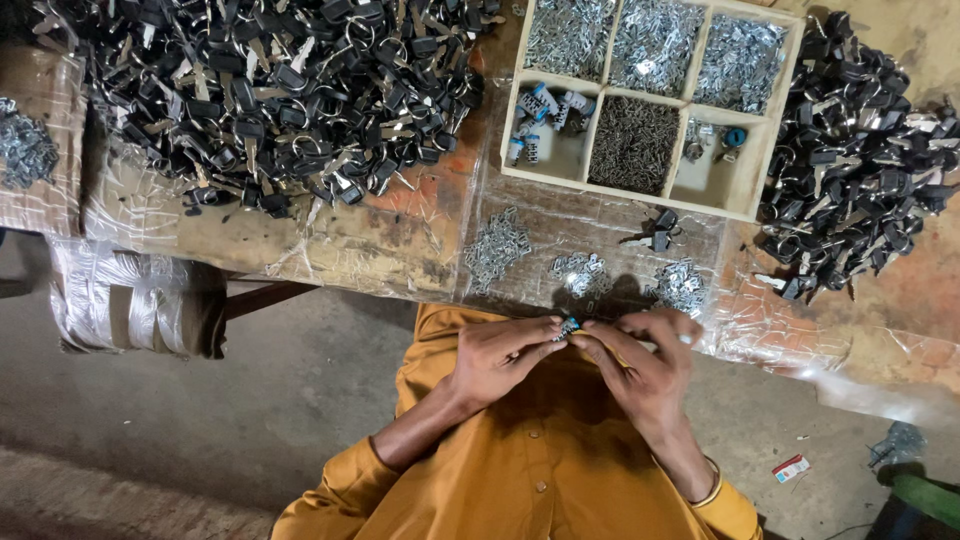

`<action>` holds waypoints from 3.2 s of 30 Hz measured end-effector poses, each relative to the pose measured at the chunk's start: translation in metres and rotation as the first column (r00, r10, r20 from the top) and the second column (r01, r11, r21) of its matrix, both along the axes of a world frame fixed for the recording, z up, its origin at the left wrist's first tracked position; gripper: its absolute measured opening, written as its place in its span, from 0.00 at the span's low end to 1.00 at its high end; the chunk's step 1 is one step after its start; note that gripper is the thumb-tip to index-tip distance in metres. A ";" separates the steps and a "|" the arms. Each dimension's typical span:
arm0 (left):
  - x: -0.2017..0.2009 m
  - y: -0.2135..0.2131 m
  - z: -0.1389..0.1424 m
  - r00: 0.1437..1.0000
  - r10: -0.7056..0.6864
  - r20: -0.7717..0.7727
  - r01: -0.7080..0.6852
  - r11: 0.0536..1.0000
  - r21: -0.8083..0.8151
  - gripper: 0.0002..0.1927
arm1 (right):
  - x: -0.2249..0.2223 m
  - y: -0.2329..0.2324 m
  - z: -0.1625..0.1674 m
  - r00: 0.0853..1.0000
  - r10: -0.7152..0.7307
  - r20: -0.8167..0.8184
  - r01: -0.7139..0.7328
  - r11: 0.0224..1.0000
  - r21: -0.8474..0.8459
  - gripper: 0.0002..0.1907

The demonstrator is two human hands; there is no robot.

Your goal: The person picks small blue and black components from a compartment tray, fits them together by hand, and places the assembled pieces into a cardboard box. They briefly open and reposition a plastic bag before resuming fitting components together.

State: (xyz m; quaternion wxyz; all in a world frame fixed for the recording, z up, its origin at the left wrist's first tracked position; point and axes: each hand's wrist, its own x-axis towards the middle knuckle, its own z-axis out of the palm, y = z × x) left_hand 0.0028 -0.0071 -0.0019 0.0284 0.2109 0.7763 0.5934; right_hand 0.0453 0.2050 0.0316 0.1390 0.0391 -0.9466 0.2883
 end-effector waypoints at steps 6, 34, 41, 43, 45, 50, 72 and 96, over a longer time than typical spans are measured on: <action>-0.003 -0.002 -0.003 0.990 0.053 0.131 -0.060 0.997 0.051 0.11 | 0.001 0.011 0.006 0.990 0.111 -0.090 -0.089 0.970 0.226 0.16; -0.003 -0.004 -0.007 0.998 -0.012 -0.063 0.009 0.999 -0.039 0.10 | -0.007 -0.020 0.003 0.997 0.049 -0.051 -0.056 0.989 -0.135 0.14; -0.002 -0.004 -0.002 0.995 0.064 0.073 -0.067 0.997 0.031 0.11 | -0.010 -0.005 0.004 0.995 0.080 -0.062 -0.076 0.995 0.070 0.18; -0.003 -0.005 -0.001 0.991 0.086 0.104 -0.091 0.995 0.040 0.11 | -0.010 -0.006 0.006 0.997 0.067 -0.037 -0.059 0.983 0.174 0.19; -0.002 -0.006 -0.001 0.987 0.093 0.134 -0.100 0.994 0.049 0.11 | -0.010 -0.007 0.009 0.999 0.050 -0.007 -0.050 0.995 0.086 0.17; -0.002 -0.005 -0.002 0.964 0.085 0.251 -0.109 0.991 0.083 0.10 | -0.009 -0.004 0.010 0.999 0.034 0.014 -0.034 0.999 0.024 0.20; -0.003 -0.012 -0.005 0.985 0.069 0.159 -0.083 0.993 0.082 0.11 | -0.011 -0.035 0.003 0.998 -0.019 0.055 0.039 0.917 -0.397 0.13; 0.006 -0.051 0.009 0.945 0.325 0.040 -0.327 0.944 0.050 0.11 | -0.056 -0.069 0.033 0.983 0.159 0.091 -0.173 0.971 0.167 0.17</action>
